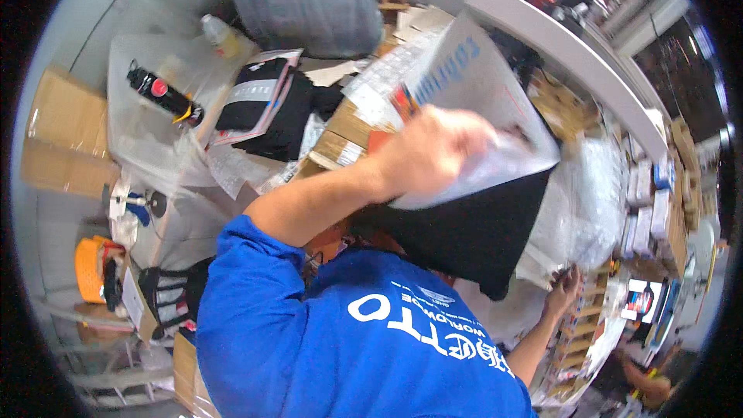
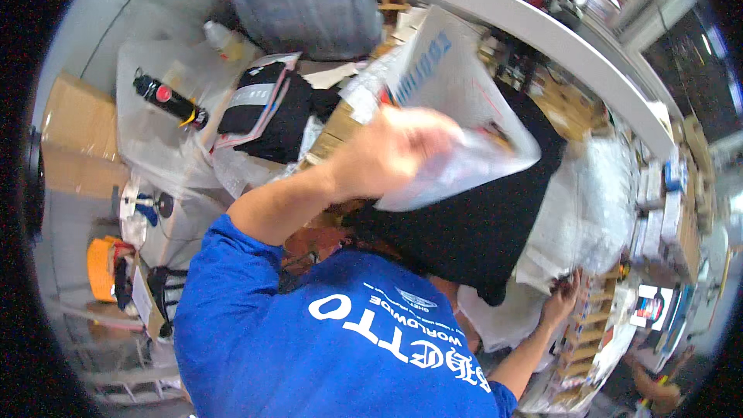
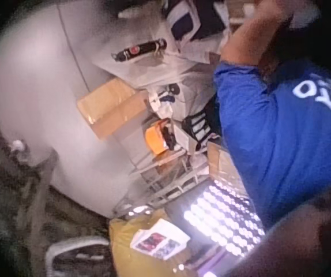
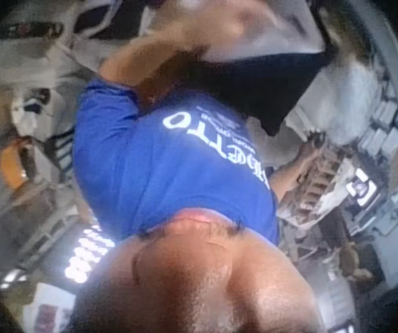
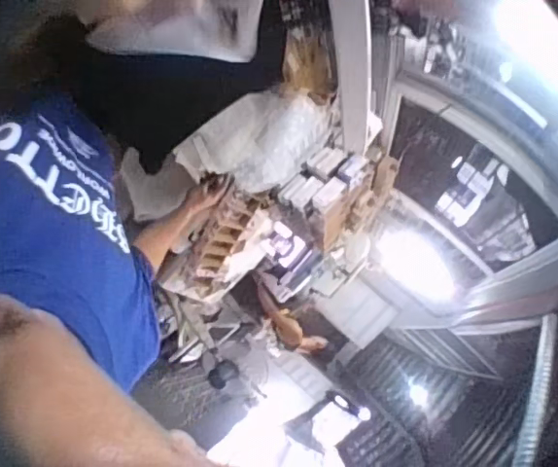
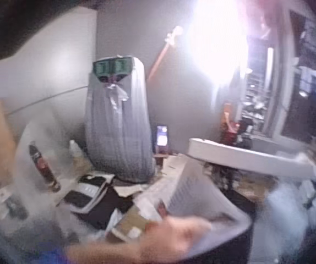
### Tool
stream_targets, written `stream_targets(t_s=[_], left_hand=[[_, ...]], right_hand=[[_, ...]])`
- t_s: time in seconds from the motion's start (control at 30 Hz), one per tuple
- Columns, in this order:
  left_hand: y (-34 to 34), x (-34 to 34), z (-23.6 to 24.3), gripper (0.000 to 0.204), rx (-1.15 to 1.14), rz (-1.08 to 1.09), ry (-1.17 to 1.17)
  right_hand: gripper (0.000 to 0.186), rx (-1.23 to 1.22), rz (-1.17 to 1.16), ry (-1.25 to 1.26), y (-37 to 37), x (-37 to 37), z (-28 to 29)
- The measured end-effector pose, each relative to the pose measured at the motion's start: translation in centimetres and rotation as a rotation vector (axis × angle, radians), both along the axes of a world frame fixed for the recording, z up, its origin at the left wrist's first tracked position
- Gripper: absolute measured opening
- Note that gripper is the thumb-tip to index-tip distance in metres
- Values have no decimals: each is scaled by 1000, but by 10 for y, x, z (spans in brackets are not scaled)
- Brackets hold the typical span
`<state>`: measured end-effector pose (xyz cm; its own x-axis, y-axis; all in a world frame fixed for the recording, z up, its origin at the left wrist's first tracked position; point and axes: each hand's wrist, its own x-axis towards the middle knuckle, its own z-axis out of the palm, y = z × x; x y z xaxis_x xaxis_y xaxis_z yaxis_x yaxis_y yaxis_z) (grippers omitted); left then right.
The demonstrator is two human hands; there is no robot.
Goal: The person places a black t-shirt on a heat press, cuts a small label with scissors, and positions it on the shirt. They then place a larger printed graphic on the shirt, align it, and operate the heat press to transfer the design. The process is repeated for a second t-shirt.
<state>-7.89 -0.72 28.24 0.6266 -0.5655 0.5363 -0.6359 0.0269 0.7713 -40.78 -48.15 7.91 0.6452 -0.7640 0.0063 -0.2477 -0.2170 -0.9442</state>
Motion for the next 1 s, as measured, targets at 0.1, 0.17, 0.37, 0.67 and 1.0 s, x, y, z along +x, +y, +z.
stream_targets(t_s=[0.1, 0.17, 0.37, 0.67, 1.0], left_hand=[[-8, 44, -38, 26, 15, 118, 465], [-13, 75, -93, 25, 28, 134, 691], [-4, 58, -209, 38, 257, 531, 684], [-99, 28, -215, 53, 822, 1, -414], [-145, -31, -221, 60, 634, -229, -480]], right_hand=[[57, 194, -70, -110, 37, -20, 3], [53, 161, -58, 62, 51, -32, 5], [50, 217, -116, 154, 99, -62, 1], [43, 546, 240, 285, 194, -45, 14], [50, 828, 68, 152, 262, 6, 14]])
